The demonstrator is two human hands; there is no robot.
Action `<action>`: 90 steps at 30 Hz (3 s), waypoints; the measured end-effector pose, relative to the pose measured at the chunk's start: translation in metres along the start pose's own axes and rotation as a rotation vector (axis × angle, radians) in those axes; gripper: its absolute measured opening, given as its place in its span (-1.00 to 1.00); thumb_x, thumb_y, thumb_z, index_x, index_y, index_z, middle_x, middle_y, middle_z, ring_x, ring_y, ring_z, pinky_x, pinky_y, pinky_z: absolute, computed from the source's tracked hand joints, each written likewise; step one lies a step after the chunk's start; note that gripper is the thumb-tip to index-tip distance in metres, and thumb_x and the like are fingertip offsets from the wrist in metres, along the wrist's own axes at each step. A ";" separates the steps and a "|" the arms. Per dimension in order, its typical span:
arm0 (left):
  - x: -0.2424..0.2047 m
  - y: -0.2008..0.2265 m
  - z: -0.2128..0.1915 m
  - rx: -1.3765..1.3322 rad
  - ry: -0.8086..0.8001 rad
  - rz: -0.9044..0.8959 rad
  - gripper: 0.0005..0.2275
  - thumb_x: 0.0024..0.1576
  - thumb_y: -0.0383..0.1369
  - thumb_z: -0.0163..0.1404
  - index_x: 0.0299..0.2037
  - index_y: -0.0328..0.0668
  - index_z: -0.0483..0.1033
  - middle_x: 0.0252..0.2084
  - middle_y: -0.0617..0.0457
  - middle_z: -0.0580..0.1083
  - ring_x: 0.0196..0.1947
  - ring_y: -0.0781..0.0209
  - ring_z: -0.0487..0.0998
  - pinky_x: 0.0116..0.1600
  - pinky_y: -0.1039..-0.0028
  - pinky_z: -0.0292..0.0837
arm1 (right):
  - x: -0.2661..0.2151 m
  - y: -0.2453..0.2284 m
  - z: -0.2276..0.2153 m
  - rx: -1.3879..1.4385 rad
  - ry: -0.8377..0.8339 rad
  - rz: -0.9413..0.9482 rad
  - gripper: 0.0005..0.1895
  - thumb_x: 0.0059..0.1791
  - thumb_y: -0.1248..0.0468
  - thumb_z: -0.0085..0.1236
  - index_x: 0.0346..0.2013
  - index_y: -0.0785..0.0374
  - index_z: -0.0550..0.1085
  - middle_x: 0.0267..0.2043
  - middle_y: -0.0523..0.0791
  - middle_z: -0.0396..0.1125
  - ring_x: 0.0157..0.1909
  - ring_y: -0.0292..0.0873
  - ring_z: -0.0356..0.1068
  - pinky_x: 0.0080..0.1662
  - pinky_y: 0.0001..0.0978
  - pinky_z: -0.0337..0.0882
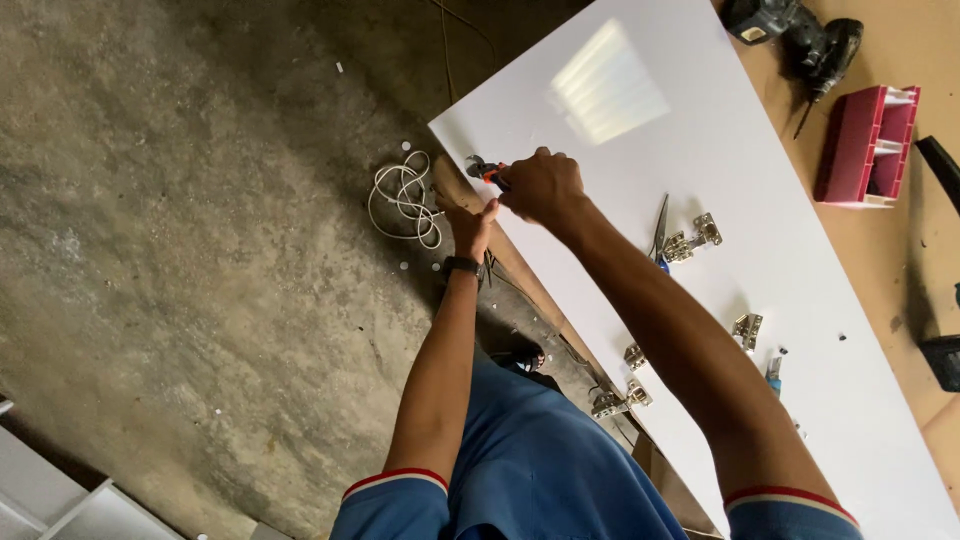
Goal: The recorder sorts and organizes cabinet hinges on a workspace.
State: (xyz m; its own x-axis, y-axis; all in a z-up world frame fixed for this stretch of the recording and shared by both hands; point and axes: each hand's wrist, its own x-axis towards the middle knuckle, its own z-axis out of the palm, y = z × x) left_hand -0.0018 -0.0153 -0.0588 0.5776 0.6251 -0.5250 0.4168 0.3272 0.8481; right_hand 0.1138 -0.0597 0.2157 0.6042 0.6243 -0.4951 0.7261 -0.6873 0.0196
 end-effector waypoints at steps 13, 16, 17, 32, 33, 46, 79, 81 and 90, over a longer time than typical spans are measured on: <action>-0.016 0.025 -0.002 0.020 -0.040 -0.023 0.16 0.03 -0.09 0.24 0.48 -0.34 -0.60 0.56 -0.31 -0.52 0.57 -0.15 -0.51 0.56 0.09 -0.54 | 0.026 -0.027 -0.037 -0.098 -0.264 0.032 -0.62 0.02 -0.09 0.19 -0.32 0.16 0.61 -0.60 -0.20 0.37 -0.59 -0.28 0.28 -0.50 -0.43 0.29; -0.013 0.029 -0.003 0.024 -0.042 -0.008 0.15 0.03 -0.11 0.27 0.47 -0.34 -0.59 0.55 -0.31 -0.52 0.57 -0.14 -0.52 0.56 0.10 -0.54 | 0.030 -0.032 -0.046 -0.156 -0.284 0.017 -0.73 -0.07 0.01 0.32 -0.33 0.14 0.63 -0.53 -0.17 0.43 -0.50 -0.26 0.36 -0.46 -0.40 0.35; -0.012 0.030 -0.003 0.022 -0.052 -0.014 0.15 0.03 -0.12 0.26 0.47 -0.33 -0.60 0.55 -0.30 -0.53 0.57 -0.14 -0.54 0.56 0.10 -0.56 | 0.028 -0.033 -0.054 -0.145 -0.265 0.025 -0.73 -0.10 0.02 0.35 -0.35 0.15 0.65 -0.49 -0.16 0.46 -0.46 -0.24 0.40 -0.44 -0.39 0.35; -0.015 0.021 -0.005 0.000 -0.049 0.018 0.18 0.01 -0.11 0.29 0.46 -0.39 -0.61 0.55 -0.35 -0.52 0.57 -0.17 -0.52 0.55 0.10 -0.56 | 0.013 -0.032 -0.069 -0.150 -0.341 0.063 -0.84 -0.14 0.16 0.33 -0.37 0.15 0.66 -0.50 -0.17 0.42 -0.50 -0.25 0.33 -0.46 -0.41 0.23; -0.018 0.020 -0.004 -0.012 -0.043 0.032 0.20 -0.01 -0.08 0.30 0.47 -0.39 -0.60 0.55 -0.36 -0.51 0.58 -0.17 -0.50 0.56 0.10 -0.55 | 0.010 -0.028 -0.071 -0.197 -0.332 0.051 -0.90 -0.16 0.25 0.32 -0.39 0.17 0.67 -0.51 -0.19 0.41 -0.51 -0.27 0.30 -0.46 -0.43 0.16; -0.019 0.032 -0.005 0.038 -0.047 -0.045 0.20 0.01 -0.07 0.26 0.45 -0.34 -0.67 0.53 -0.32 -0.61 0.56 -0.14 -0.58 0.55 0.13 -0.59 | 0.021 -0.023 -0.036 0.028 -0.170 0.103 -0.66 0.03 0.01 0.18 -0.46 0.17 0.62 -0.61 -0.18 0.36 -0.57 -0.25 0.32 -0.50 -0.36 0.27; -0.012 0.020 -0.009 0.054 -0.080 -0.004 0.22 -0.03 0.01 0.26 0.46 -0.37 -0.63 0.55 -0.30 -0.57 0.57 -0.11 -0.57 0.56 0.15 -0.60 | 0.029 -0.033 -0.040 -0.063 -0.308 0.092 -0.66 -0.09 -0.08 0.34 -0.40 0.13 0.62 -0.52 -0.19 0.42 -0.45 -0.26 0.39 -0.39 -0.38 0.33; -0.007 0.015 -0.006 0.028 -0.074 0.028 0.22 -0.02 -0.01 0.25 0.46 -0.39 -0.63 0.55 -0.31 -0.57 0.57 -0.12 -0.57 0.56 0.15 -0.61 | 0.030 -0.030 -0.042 -0.065 -0.219 0.109 -0.84 -0.10 0.08 0.33 -0.43 0.07 0.64 -0.52 -0.23 0.44 -0.46 -0.29 0.39 -0.41 -0.39 0.32; -0.007 0.017 -0.010 0.135 -0.040 0.081 0.23 -0.03 0.08 0.23 0.45 -0.34 -0.66 0.52 -0.35 -0.58 0.55 -0.20 -0.54 0.54 0.04 -0.50 | 0.024 -0.029 -0.030 0.005 -0.284 0.130 -0.74 -0.10 -0.01 0.34 -0.35 0.10 0.63 -0.41 -0.15 0.49 -0.36 -0.21 0.50 -0.35 -0.37 0.43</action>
State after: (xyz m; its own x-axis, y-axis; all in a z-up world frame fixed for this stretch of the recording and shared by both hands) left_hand -0.0060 -0.0067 -0.0400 0.6400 0.6157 -0.4597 0.4567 0.1763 0.8720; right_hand 0.1170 -0.0140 0.2298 0.5759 0.4030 -0.7113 0.6468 -0.7568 0.0948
